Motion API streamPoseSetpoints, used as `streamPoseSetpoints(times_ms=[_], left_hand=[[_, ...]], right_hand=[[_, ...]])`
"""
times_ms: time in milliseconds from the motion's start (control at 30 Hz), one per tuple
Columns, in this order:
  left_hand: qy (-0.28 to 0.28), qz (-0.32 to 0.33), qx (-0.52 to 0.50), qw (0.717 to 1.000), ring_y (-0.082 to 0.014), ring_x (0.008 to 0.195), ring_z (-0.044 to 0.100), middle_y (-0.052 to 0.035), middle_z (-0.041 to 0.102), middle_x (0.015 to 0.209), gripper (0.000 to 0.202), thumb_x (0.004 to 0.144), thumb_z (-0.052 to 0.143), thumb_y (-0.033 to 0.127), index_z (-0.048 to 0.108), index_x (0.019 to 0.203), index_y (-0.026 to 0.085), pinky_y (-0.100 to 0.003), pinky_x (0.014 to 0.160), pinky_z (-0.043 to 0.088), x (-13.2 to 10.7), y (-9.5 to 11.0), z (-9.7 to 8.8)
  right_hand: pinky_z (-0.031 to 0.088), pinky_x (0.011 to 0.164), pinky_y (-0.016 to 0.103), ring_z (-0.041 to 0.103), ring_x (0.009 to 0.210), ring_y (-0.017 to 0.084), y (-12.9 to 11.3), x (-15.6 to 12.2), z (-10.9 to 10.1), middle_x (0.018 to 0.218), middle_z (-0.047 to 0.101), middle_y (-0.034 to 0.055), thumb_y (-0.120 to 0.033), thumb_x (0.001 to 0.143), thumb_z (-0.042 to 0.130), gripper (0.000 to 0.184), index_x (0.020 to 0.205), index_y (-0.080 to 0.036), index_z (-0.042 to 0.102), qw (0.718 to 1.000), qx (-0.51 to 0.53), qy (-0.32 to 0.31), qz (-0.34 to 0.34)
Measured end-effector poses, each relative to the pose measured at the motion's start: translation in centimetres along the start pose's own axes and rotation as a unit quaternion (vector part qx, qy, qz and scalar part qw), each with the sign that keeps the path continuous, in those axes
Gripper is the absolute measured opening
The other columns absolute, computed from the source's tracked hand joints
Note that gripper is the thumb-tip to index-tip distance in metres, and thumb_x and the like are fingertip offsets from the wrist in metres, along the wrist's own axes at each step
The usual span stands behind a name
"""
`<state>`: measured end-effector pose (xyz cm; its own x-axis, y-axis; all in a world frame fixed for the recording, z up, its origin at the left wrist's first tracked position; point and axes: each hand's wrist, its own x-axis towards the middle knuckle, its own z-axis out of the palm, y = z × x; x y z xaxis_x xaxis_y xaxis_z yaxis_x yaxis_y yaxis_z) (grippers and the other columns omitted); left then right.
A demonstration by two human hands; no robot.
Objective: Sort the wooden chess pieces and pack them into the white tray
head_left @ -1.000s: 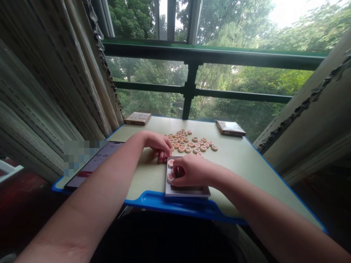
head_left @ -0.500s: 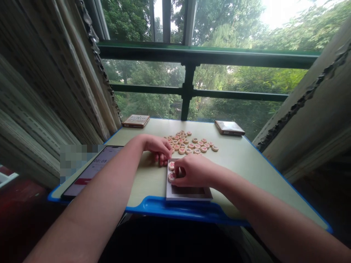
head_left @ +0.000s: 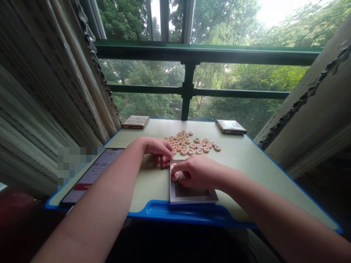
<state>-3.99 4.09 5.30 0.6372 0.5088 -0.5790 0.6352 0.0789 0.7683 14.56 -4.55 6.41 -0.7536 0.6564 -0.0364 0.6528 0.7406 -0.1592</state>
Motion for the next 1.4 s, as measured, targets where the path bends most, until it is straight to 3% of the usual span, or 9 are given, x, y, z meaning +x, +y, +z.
streamPoseSetpoints(times_ms=[267, 667, 800, 900, 1000, 1100, 1167, 1267, 1400], left_hand=[[0.003, 0.017, -0.018, 1.0, -0.0126, 0.06, 0.063, -0.0001, 0.064, 0.06, 0.02, 0.062, 0.07, 0.028, 0.055, 0.065, 0.015, -0.019, 0.048, 0.043, 0.2, -0.7, -0.3], [-0.011, 0.013, -0.031, 0.999, -0.0124, 0.059, 0.063, 0.0015, 0.063, 0.057, 0.021, 0.062, 0.07, 0.027, 0.052, 0.064, 0.015, -0.018, 0.046, 0.043, 0.3, -0.6, -0.4], [-0.002, 0.012, -0.025, 1.0, -0.0125, 0.058, 0.064, -0.0004, 0.066, 0.061, 0.02, 0.061, 0.071, 0.028, 0.056, 0.066, 0.015, -0.018, 0.046, 0.044, 0.3, -0.7, -0.4], [0.005, 0.009, -0.024, 1.0, -0.0124, 0.057, 0.064, -0.0015, 0.067, 0.061, 0.021, 0.06, 0.073, 0.029, 0.059, 0.067, 0.014, -0.019, 0.047, 0.045, 0.3, -0.8, -0.5], [0.005, 0.01, -0.023, 1.0, -0.0116, 0.055, 0.063, -0.0017, 0.068, 0.062, 0.02, 0.06, 0.073, 0.029, 0.061, 0.067, 0.014, -0.019, 0.048, 0.046, 0.3, -1.0, -0.6], [0.0, 0.008, -0.017, 1.0, -0.0111, 0.054, 0.062, -0.0015, 0.068, 0.063, 0.021, 0.061, 0.074, 0.031, 0.062, 0.066, 0.015, -0.019, 0.048, 0.046, 0.4, -1.1, -0.8], [0.001, 0.007, -0.013, 1.0, -0.0116, 0.055, 0.062, -0.0021, 0.068, 0.063, 0.023, 0.06, 0.075, 0.033, 0.062, 0.067, 0.015, -0.019, 0.047, 0.046, 0.5, -1.1, -0.8], [0.011, -0.001, -0.004, 1.0, -0.0127, 0.054, 0.062, -0.0032, 0.066, 0.06, 0.03, 0.059, 0.074, 0.04, 0.062, 0.068, 0.014, -0.02, 0.046, 0.046, 0.6, -0.8, -0.6], [0.074, 0.011, 0.03, 0.997, -0.0102, 0.041, 0.051, -0.0022, 0.058, 0.048, 0.041, 0.063, 0.067, 0.054, 0.059, 0.061, 0.014, -0.021, 0.04, 0.038, 0.4, 0.0, 0.0]], right_hand=[[0.029, 0.05, 0.022, 0.049, 0.053, 0.012, 0.2, 0.3, 0.3, 0.064, 0.062, 0.0009, -0.038, 0.077, 0.055, 0.023, 0.092, -0.027, 0.068, 1.0, -0.001, 0.026, 0.007], [0.027, 0.05, 0.022, 0.049, 0.053, 0.012, 0.0, 0.3, 0.3, 0.063, 0.062, 0.0007, -0.037, 0.076, 0.057, 0.023, 0.091, -0.024, 0.068, 0.999, 0.0, 0.036, -0.003], [0.032, 0.054, 0.023, 0.052, 0.057, 0.014, 0.2, 0.4, 0.5, 0.065, 0.063, 0.0025, -0.036, 0.076, 0.055, 0.026, 0.095, -0.021, 0.067, 0.996, 0.002, 0.082, 0.023], [0.034, 0.058, 0.024, 0.055, 0.064, 0.016, 1.5, 0.8, 0.4, 0.073, 0.066, 0.0047, -0.032, 0.08, 0.048, 0.025, 0.092, -0.021, 0.067, 0.985, -0.021, 0.139, 0.1], [0.034, 0.056, 0.025, 0.058, 0.07, 0.018, 4.3, 1.2, -0.1, 0.082, 0.068, 0.0073, -0.029, 0.081, 0.043, 0.029, 0.098, -0.021, 0.065, 0.953, -0.038, 0.176, 0.242], [0.036, 0.057, 0.025, 0.06, 0.078, 0.02, 7.7, 0.9, -0.8, 0.093, 0.068, 0.0093, -0.027, 0.079, 0.046, 0.028, 0.098, -0.021, 0.066, 0.917, -0.044, 0.181, 0.352], [0.036, 0.058, 0.025, 0.06, 0.081, 0.021, 9.6, 0.5, -1.2, 0.094, 0.068, 0.01, -0.027, 0.078, 0.048, 0.027, 0.096, -0.02, 0.067, 0.908, -0.035, 0.16, 0.387], [0.037, 0.058, 0.024, 0.06, 0.077, 0.02, 11.1, 0.0, -1.4, 0.085, 0.068, 0.009, -0.031, 0.077, 0.051, 0.028, 0.097, -0.019, 0.067, 0.911, -0.011, 0.133, 0.391], [0.038, 0.061, 0.023, 0.057, 0.073, 0.016, 10.8, 0.2, -0.8, 0.085, 0.064, 0.0061, -0.03, 0.079, 0.05, 0.03, 0.102, -0.021, 0.066, 0.952, 0.011, 0.138, 0.273]])
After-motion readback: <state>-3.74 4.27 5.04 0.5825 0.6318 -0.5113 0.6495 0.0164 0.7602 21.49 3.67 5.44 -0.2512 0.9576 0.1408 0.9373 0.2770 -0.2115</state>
